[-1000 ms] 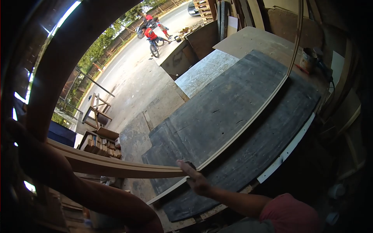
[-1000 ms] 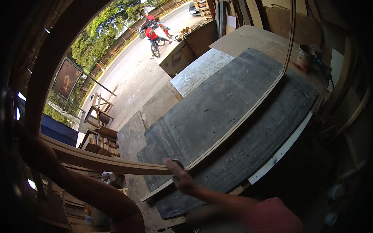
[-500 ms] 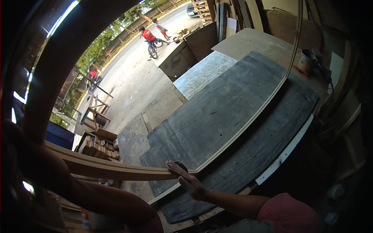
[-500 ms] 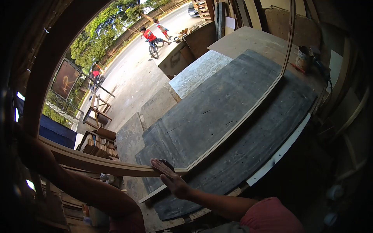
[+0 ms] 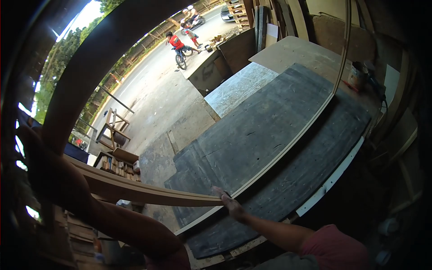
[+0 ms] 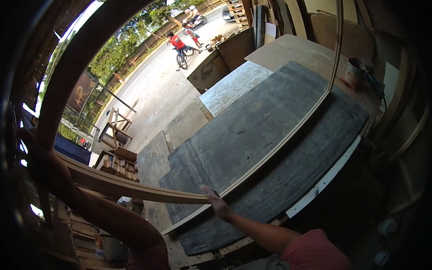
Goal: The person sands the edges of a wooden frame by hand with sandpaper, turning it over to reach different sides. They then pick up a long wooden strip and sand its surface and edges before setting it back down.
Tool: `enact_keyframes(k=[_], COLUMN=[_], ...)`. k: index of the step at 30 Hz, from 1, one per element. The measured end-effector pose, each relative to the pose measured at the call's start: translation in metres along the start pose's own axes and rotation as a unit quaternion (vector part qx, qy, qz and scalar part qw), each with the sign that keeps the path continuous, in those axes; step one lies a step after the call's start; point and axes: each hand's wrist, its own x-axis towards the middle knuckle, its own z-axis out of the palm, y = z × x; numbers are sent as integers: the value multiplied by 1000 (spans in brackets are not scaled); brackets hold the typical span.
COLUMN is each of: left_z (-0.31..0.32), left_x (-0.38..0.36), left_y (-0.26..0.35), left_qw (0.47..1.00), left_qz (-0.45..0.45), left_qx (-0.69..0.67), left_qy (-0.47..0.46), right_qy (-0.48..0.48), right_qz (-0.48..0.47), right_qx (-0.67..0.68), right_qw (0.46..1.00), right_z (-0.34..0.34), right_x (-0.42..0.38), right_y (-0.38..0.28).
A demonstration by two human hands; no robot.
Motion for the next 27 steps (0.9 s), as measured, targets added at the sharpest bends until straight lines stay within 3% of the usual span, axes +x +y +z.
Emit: enact_keyframes(k=[1, 2, 3, 4, 6, 7, 10, 11, 14, 15, 17, 19, 20, 22, 23, 24, 26, 27], left_z=[1, 2, 3, 3, 3, 3, 4, 8, 15, 7, 5, 8, 4, -1, 0, 10, 13, 9], left_x=[0, 0, 1, 1, 1, 1, 1, 0, 1, 3, 3, -1, 3, 9, 9, 2, -3, -1], left_y=[-5, -10, -12, -13, -13, -14, -14, -16, -6, 16, 23, 7, 14, 29, 30, 18, 10, 14], left_qw=[998, 994, 994, 994, 992, 991, 991, 991, 982, 997, 990, 1000, 1000, 983, 969, 987, 997, 995], left_qz=[54, 108, 106, 108, 115, 120, 124, 123, 155, 22, -114, 13, 14, -146, -200, -130, -60, -80], left_qx=[10, 21, 25, 30, 43, 59, 48, 49, 106, 61, 15, 13, 15, 6, 5, -12, -24, 1], left_qy=[14, 29, 21, 7, 9, 8, 15, 16, 14, -37, -83, -13, -14, -111, -143, -92, -43, -62], right_qy=[1, 20, 38, 39, -34, -35, 9, 61, 69, 20, 5, -5, -7, 61, 62, 59, 20, -13], right_qz=[1, 76, 148, 150, -59, -57, 3, 61, 130, 19, -39, -110, -109, 100, 109, 108, -1, -75], right_qx=[1, 9, 15, 16, -14, -14, 38, -2, 28, -46, -38, 17, 19, -46, -33, -39, -7, -14], right_qw=[1000, 997, 988, 988, 998, 998, 999, 996, 989, 999, 999, 994, 994, 992, 992, 992, 1000, 997], right_z=[0, 0, -1, 8, 37, 35, 15, 1, 5, 18, 37, 37, 24, -6, -5, -1, 26, 35], right_x=[-2, 0, 7, 7, 10, 8, -4, -9, -4, -4, -4, -7, -7, -4, -4, -1, -3, -4], right_y=[1, 1, -13, -23, -83, -79, -31, 9, -10, -50, -85, -76, -46, 10, 4, -14, -63, -85])
